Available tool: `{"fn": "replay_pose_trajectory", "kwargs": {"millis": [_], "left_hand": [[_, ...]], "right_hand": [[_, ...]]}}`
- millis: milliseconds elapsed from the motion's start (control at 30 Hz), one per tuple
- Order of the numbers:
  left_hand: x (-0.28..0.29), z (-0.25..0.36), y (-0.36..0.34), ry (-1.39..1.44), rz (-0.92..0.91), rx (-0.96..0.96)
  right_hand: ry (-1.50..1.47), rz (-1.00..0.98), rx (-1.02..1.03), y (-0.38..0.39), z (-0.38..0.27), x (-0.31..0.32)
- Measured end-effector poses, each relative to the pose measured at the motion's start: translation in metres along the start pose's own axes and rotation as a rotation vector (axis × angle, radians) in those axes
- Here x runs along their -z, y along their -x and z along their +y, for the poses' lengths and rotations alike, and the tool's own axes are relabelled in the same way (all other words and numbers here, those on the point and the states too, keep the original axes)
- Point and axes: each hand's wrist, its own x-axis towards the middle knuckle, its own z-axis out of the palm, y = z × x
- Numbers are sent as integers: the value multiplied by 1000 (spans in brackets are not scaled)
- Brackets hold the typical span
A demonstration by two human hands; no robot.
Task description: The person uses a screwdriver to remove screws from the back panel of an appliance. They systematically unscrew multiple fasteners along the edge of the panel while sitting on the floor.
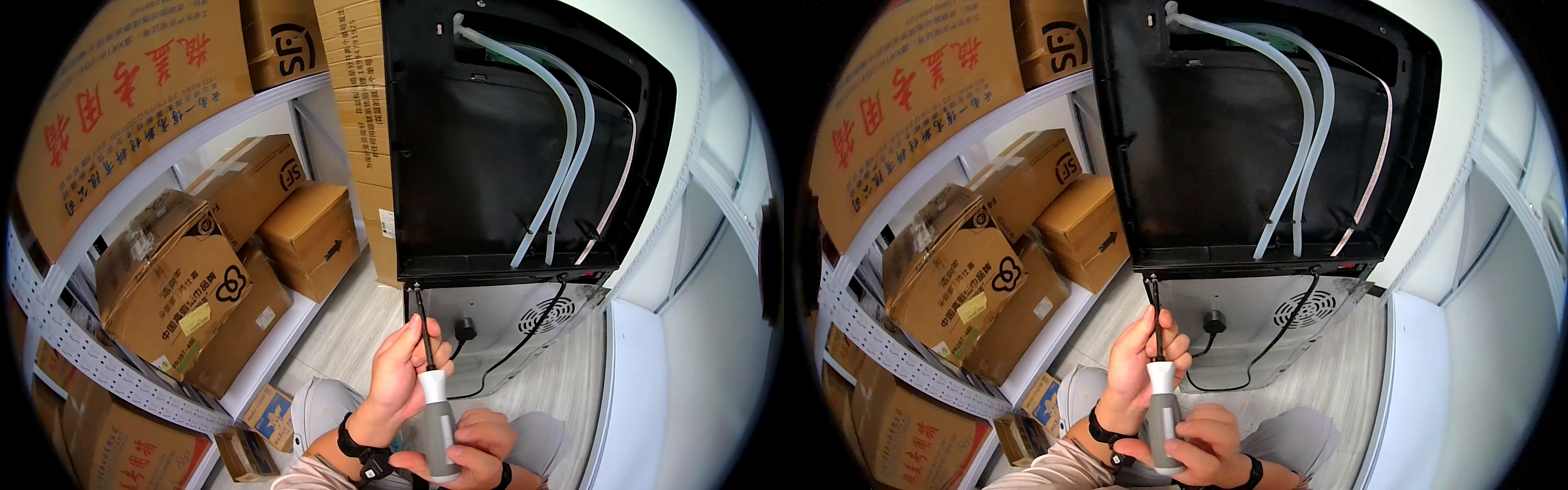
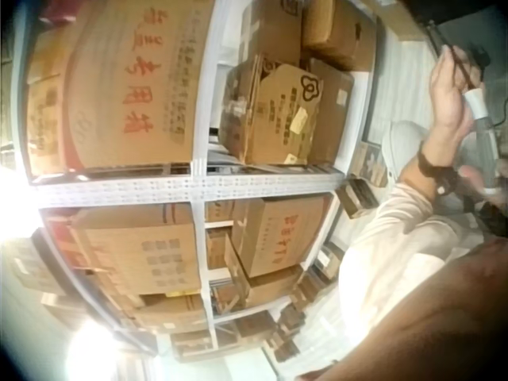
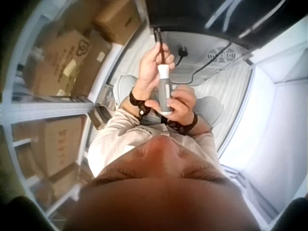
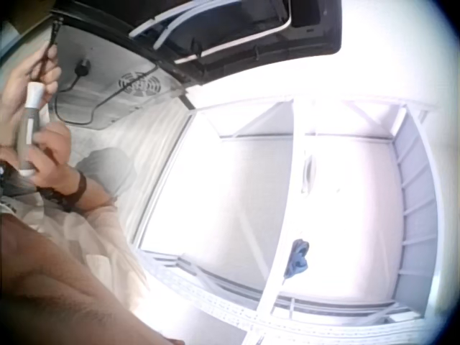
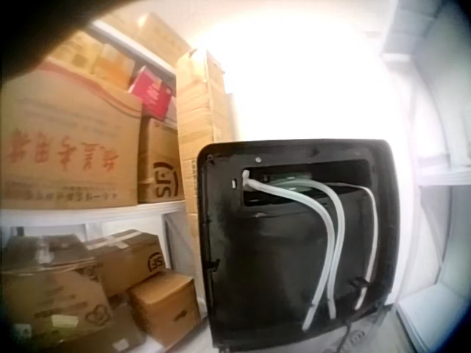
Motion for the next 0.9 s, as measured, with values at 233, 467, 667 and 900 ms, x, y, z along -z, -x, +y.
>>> {"fn": "replay_pose_trajectory", "kwargs": {"millis": [233,467,667,900], "left_hand": [[0,-5,-1,-103,-30,-37],[5,-5,-1,-168,-99,-115],[2,-7,1,-206,-88,-126],[4,-7,3,-173,-83,-100]], "right_hand": [[20,-87,191,-3,4,17],[86,67,199,-5,6,3],[233,7,57,-7,2,4],[27,9,-75,-8,7,-7]]}}
